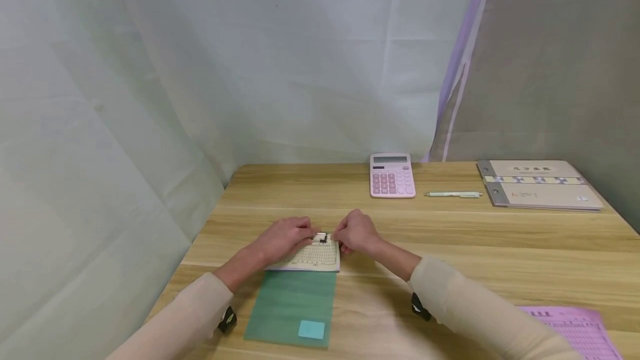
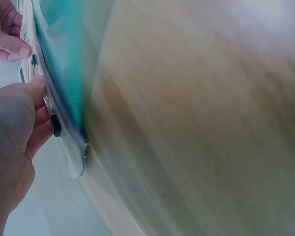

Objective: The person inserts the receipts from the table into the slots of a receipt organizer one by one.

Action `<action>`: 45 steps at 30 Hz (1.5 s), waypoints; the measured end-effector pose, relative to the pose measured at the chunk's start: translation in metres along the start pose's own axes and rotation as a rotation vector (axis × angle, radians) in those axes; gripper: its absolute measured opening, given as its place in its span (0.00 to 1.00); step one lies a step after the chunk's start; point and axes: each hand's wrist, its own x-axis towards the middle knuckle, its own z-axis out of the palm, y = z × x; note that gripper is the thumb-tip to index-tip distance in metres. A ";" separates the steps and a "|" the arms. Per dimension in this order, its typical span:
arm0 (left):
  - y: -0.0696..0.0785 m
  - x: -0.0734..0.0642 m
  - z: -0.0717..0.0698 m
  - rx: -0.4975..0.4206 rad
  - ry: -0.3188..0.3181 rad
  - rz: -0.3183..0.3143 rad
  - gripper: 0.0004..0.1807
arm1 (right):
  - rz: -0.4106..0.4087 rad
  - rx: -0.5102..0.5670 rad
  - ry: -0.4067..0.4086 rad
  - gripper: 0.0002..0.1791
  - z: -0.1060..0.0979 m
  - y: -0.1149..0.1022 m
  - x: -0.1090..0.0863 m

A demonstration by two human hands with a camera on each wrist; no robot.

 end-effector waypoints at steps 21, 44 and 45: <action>-0.002 -0.005 -0.004 -0.045 0.011 -0.048 0.18 | -0.220 -0.114 -0.093 0.23 -0.095 0.026 -0.016; 0.001 -0.002 -0.003 -0.043 0.017 -0.023 0.19 | -0.052 -0.333 -0.269 0.26 -0.294 0.138 -0.132; 0.001 -0.002 -0.003 -0.043 0.020 -0.017 0.19 | -0.047 -0.312 -0.281 0.26 -0.297 0.143 -0.137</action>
